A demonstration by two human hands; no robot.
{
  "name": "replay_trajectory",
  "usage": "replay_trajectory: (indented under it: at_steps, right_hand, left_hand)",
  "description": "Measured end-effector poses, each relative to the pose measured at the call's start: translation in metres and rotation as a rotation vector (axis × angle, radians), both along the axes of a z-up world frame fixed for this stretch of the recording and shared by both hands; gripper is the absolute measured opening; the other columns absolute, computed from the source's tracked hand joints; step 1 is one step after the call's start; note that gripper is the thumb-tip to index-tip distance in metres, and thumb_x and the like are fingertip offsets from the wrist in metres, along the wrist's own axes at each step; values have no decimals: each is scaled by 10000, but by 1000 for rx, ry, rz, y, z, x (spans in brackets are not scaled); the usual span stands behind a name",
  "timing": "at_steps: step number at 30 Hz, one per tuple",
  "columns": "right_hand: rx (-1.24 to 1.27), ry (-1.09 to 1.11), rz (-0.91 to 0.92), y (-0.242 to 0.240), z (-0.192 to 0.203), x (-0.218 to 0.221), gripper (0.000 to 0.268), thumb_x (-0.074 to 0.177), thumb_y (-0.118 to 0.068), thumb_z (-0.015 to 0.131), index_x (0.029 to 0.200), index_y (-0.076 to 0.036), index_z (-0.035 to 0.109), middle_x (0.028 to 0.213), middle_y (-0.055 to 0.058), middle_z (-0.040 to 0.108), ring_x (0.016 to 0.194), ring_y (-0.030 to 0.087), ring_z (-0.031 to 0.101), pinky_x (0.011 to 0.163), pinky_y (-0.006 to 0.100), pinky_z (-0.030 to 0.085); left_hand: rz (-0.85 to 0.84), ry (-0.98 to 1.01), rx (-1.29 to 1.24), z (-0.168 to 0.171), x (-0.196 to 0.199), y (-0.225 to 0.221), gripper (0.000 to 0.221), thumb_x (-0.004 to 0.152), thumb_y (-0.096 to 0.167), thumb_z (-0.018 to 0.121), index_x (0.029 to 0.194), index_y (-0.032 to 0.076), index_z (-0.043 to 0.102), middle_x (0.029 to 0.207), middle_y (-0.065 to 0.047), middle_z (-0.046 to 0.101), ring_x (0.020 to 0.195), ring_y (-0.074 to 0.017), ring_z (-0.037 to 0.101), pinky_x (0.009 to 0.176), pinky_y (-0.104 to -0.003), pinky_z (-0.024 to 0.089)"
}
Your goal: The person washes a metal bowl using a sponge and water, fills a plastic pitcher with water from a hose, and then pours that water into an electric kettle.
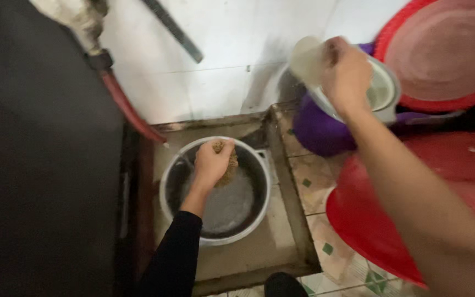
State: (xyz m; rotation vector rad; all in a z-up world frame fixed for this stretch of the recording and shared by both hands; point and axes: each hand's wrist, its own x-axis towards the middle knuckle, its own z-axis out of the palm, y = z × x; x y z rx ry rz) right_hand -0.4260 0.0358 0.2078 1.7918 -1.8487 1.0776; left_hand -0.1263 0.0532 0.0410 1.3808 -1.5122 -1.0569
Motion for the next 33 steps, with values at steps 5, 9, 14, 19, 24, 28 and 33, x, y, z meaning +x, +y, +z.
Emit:
replay_trajectory:
  at_steps: [5,9,14,19,24,28,33]
  right_hand:
    - [133,-51,-240,16,-2,-64,183,990,-171,645,1095,-72,756,982,224,725,905,449,675,810,530,510]
    - [138,-60,-226,9,-18,-43,218,959,-185,682,1126,-79,775,1032,234,724,930,420,697,857,503,530]
    - [199,-319,511,-23,29,106,455,975,-166,692,1414,-107,592,1300,138,682,1091,244,701,862,353,601]
    - [197,-213,1004,-30,127,245,685,931,-223,745,1516,-138,399,1450,119,509,1180,231,608,797,355,569]
    - [-23,331,1068,-48,170,294,586,933,-173,778,1485,-118,590,1383,145,642,1219,352,570,1011,461,483]
    - [99,462,816,-43,187,300,500,873,-324,827,1302,-118,674,1189,101,715,1151,324,591,957,505,454]
    - [-34,151,842,-39,125,287,593,974,-360,801,1443,-75,576,1307,141,687,1209,349,598,1040,502,437]
  left_hand:
    - [-45,-66,59,10,-36,2,396,890,474,686,941,90,772,873,-123,769,838,-307,738,766,-438,558]
    - [-80,-16,46,6,-34,-1,382,897,454,687,934,83,769,832,-102,764,794,-270,732,748,-412,557]
    - [18,291,22,3,5,-20,390,921,403,716,948,17,765,828,-81,759,767,-209,689,731,-377,555]
    - [233,431,430,12,63,-18,453,834,324,799,1156,19,707,1057,-121,746,907,-242,722,799,-401,581]
    - [325,251,307,15,101,-18,664,757,218,819,1347,81,546,1188,-125,700,1046,-248,706,878,-380,563]
    - [319,155,264,3,101,-30,662,793,253,824,1367,74,545,1230,-128,684,1108,-245,671,922,-378,536]
    - [305,225,329,-23,83,-24,679,792,279,782,1383,92,504,1206,-131,679,1092,-273,686,891,-411,564]
